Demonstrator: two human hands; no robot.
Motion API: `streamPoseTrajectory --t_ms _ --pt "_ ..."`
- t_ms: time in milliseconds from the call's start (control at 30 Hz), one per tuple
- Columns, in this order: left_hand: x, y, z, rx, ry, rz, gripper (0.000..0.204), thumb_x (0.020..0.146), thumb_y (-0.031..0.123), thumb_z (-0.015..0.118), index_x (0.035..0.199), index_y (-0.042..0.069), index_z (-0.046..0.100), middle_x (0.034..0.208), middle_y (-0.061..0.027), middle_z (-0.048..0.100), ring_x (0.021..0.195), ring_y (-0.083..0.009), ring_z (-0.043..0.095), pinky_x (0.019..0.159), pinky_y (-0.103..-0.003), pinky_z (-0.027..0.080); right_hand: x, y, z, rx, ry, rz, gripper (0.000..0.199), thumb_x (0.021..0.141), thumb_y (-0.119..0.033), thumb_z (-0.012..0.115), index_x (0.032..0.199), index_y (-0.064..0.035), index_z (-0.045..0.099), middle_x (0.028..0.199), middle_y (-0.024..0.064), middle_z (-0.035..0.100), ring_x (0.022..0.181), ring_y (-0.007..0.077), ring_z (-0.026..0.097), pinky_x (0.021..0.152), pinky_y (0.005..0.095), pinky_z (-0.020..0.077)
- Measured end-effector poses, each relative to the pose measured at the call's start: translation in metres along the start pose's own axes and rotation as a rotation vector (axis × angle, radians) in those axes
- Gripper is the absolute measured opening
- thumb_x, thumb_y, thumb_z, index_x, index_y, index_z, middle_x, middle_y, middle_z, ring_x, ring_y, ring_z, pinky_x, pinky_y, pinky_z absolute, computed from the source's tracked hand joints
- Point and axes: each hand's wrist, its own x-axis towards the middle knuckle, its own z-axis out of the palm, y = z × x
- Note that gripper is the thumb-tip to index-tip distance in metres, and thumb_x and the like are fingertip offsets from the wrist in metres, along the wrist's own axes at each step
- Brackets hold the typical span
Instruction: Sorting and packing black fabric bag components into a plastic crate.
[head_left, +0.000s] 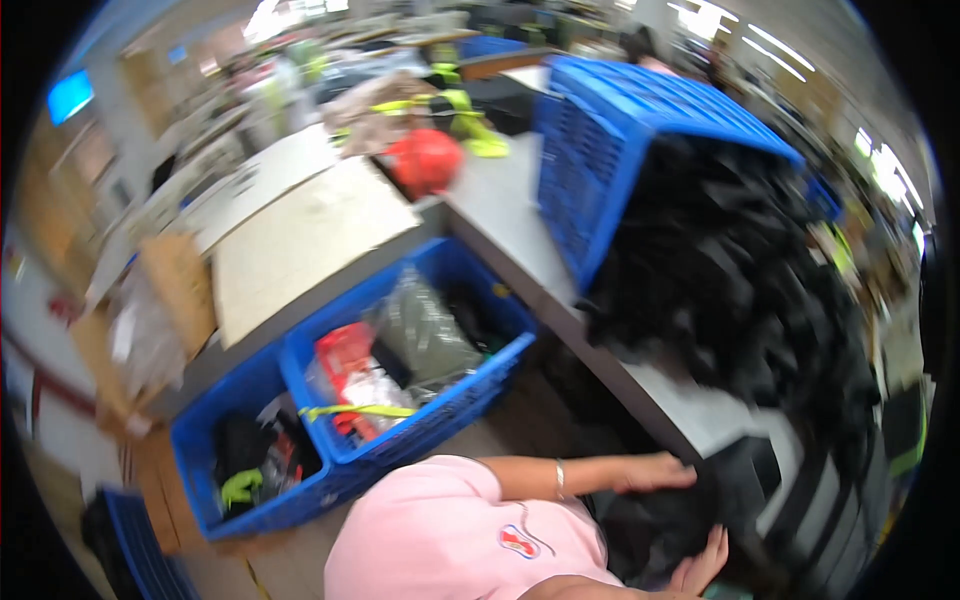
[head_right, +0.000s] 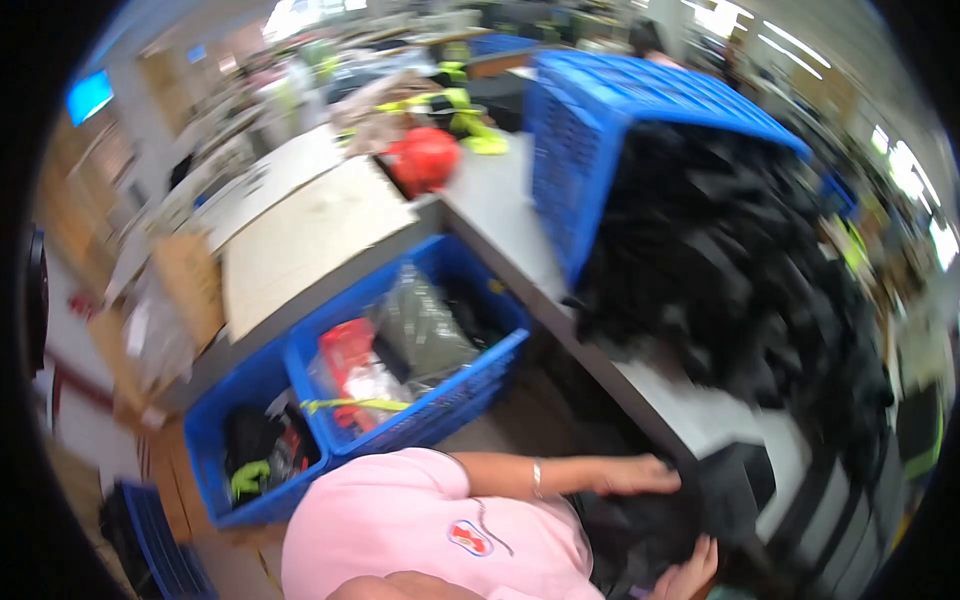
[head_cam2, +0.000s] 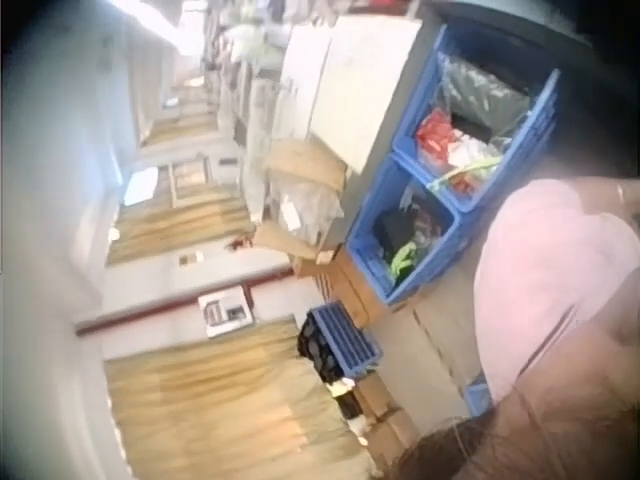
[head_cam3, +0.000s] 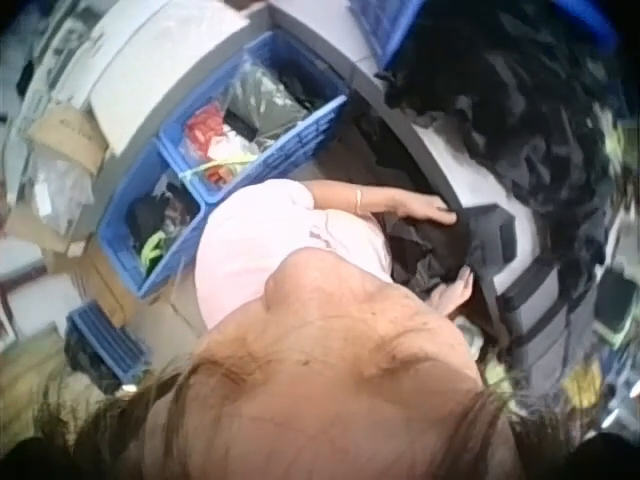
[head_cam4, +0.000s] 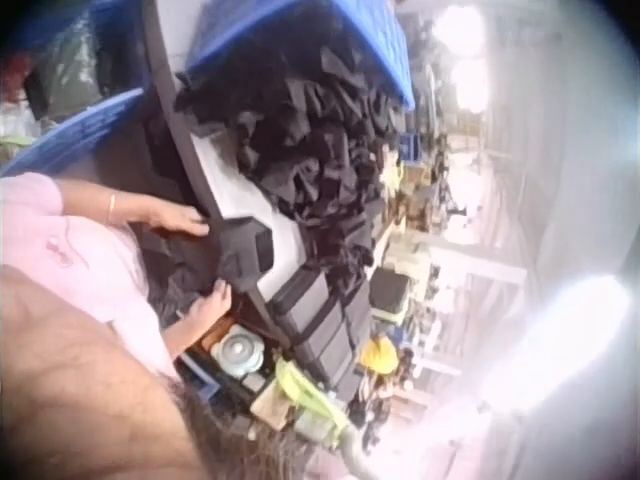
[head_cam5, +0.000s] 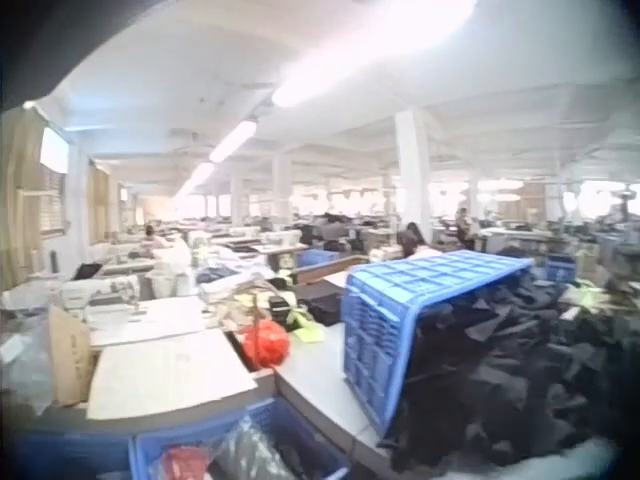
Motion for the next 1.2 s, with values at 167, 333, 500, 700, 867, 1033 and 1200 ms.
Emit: streamPoseTrajectory --t_ms 167,333,500,700,867,1033,1200 --pt "0.003 -0.014 -0.016 -0.303 0.063 -0.179 0.048 0.094 0.047 0.065 0.11 0.002 0.07 0.101 -0.0001 0.07 0.091 -0.0089 0.063 0.085 -0.026 0.051 -0.013 -0.013 0.036 0.269 0.044 0.119 0.017 0.089 -0.005 0.068 0.105 0.0005 0.067 0.103 0.0067 0.069 0.097 0.0138 0.063 0.086 0.0283 0.0487" --pt "0.043 -0.032 0.031 -0.176 0.19 0.015 0.018 0.087 0.007 0.07 0.101 -0.003 0.068 0.101 -0.0056 0.068 0.085 -0.0133 0.064 0.072 -0.032 0.054 -0.026 -0.009 0.019 0.441 -0.141 0.235 0.008 0.086 -0.008 0.073 0.083 -0.0036 0.066 0.083 -0.003 0.065 0.077 0.0077 0.06 0.07 0.0276 0.0506" --pt "0.065 -0.046 0.065 -0.171 0.034 -0.011 0.037 0.088 0.011 0.075 0.12 -0.003 0.061 0.111 -0.0073 0.069 0.097 -0.0163 0.066 0.089 -0.031 0.052 -0.019 0.02 -0.031 -0.229 0.388 -0.145 0.036 0.087 -0.027 0.077 0.078 0.0 0.056 0.067 -0.0033 0.051 0.066 0.0035 0.043 0.056 0.0259 0.0395" --pt "0.105 -0.069 0.102 0.107 -0.092 -0.157 0.028 0.09 0.0 0.069 0.117 0.0 0.063 0.111 -0.0061 0.07 0.096 -0.0113 0.064 0.09 -0.026 0.05 -0.042 0.063 -0.07 -0.199 0.558 -0.095 0.022 0.09 -0.01 0.069 0.106 0.0027 0.059 0.085 0.0074 0.063 0.081 0.0106 0.056 0.074 0.0281 0.0476" --pt "0.128 -0.094 0.142 0.023 -0.332 -0.39 0.044 0.095 0.01 0.066 0.136 0.001 0.052 0.131 -0.0093 0.061 0.11 -0.012 0.059 0.096 -0.029 0.048 -0.06 0.106 -0.132 0.459 0.585 -0.052 0.036 0.086 0.005 0.06 0.122 -0.0002 0.06 0.114 0.0021 0.066 0.105 0.0124 0.06 0.092 0.0272 0.0486" --pt "0.147 -0.145 0.155 0.183 -0.409 -0.48 0.06 0.099 0.023 0.061 0.15 0.002 0.037 0.147 -0.0153 0.047 0.121 -0.0213 0.058 0.095 -0.033 0.049 -0.139 0.162 -0.249 0.539 1.186 -0.081 0.032 0.087 -0.003 0.065 0.119 0.0007 0.062 0.112 0.0087 0.068 0.099 0.0189 0.064 0.087 0.0328 0.0516" --pt "0.16 -0.165 0.131 0.176 -0.417 -0.625 0.047 0.1 0.021 0.062 0.141 0.001 0.05 0.133 -0.0135 0.06 0.112 -0.0202 0.063 0.089 -0.032 0.053 -0.249 0.192 -0.339 0.289 1.447 -0.128 0.039 0.09 0.0 0.062 0.129 0.0012 0.058 0.121 0.0068 0.066 0.107 0.0157 0.061 0.094 0.0288 0.0462"
